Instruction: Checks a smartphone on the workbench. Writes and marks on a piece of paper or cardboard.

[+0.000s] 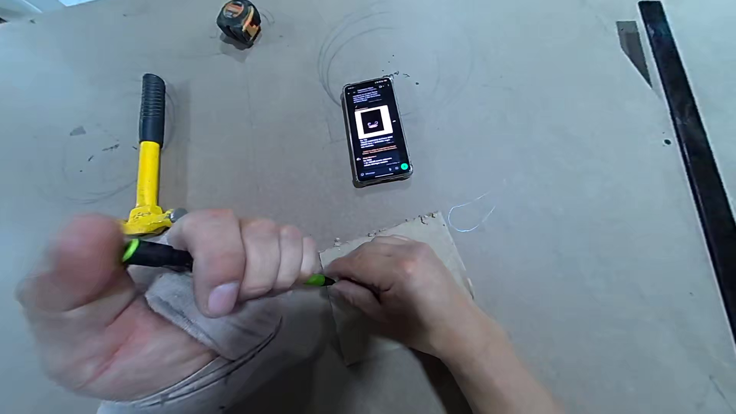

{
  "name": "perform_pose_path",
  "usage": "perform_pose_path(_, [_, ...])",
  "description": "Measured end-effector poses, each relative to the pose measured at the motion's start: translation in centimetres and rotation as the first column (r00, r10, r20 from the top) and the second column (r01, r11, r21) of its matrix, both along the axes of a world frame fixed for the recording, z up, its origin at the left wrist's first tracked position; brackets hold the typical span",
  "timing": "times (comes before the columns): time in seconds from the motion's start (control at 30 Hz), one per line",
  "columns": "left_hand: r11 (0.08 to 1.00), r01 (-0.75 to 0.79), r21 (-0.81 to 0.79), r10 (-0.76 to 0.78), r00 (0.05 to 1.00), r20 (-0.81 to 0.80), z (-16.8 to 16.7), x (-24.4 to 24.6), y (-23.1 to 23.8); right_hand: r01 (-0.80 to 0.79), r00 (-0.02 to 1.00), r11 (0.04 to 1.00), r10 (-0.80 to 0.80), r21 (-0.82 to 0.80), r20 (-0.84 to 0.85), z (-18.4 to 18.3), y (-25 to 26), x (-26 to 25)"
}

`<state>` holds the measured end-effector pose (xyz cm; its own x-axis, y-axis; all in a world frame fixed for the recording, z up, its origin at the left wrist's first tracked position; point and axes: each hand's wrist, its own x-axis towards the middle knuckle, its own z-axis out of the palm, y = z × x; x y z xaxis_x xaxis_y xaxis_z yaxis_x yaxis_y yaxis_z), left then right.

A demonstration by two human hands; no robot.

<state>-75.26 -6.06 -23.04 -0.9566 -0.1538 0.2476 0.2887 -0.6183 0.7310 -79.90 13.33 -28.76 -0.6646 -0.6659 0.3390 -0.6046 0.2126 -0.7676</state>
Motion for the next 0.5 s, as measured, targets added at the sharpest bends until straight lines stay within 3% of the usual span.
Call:
perform_pose_path(0.03, [0.999, 0.003, -0.048, -0.003, 1.000, -0.010, -0.1, -0.2, -0.1, -0.004, 1.000, 1.000, 0.004, -0.018, 0.018, -0.1, 0.0, 0.1])
perform_pose_path(0.1, [0.942, 0.017, -0.337, -0.028, 0.999, -0.028, -0.6, -0.6, -0.9, 0.025, 0.999, 0.998, -0.023, -0.063, 0.040, -0.2, 0.1, -0.1])
perform_pose_path(0.13, [0.847, 0.039, -0.531, -0.050, 0.999, -0.006, -0.8, -0.8, -1.2, 0.052, 0.997, 0.995, -0.047, -0.083, 0.055, -0.1, 0.2, -0.2])
perform_pose_path(0.2, [0.653, 0.104, -0.750, -0.042, 0.994, 0.100, -1.1, -1.3, -0.8, 0.111, 0.992, 0.989, -0.104, -0.097, 0.073, -0.1, 0.3, -0.4])
perform_pose_path(0.27, [0.580, 0.199, -0.790, -0.072, 0.978, 0.193, -2.1, -1.7, -0.7, 0.155, 0.987, 0.983, -0.150, -0.099, 0.063, -0.3, 0.3, -0.5])
perform_pose_path(0.4, [0.648, 0.325, -0.689, -0.173, 0.944, 0.283, -2.0, -2.5, -3.4, 0.233, 0.972, 0.967, -0.229, -0.106, 0.051, -0.2, 0.8, -0.9])
perform_pose_path(0.5, [0.614, 0.347, -0.709, -0.112, 0.928, 0.356, -2.9, -2.8, -5.0, 0.350, 0.937, 0.936, -0.349, -0.041, 0.030, -0.2, 1.2, -1.2])
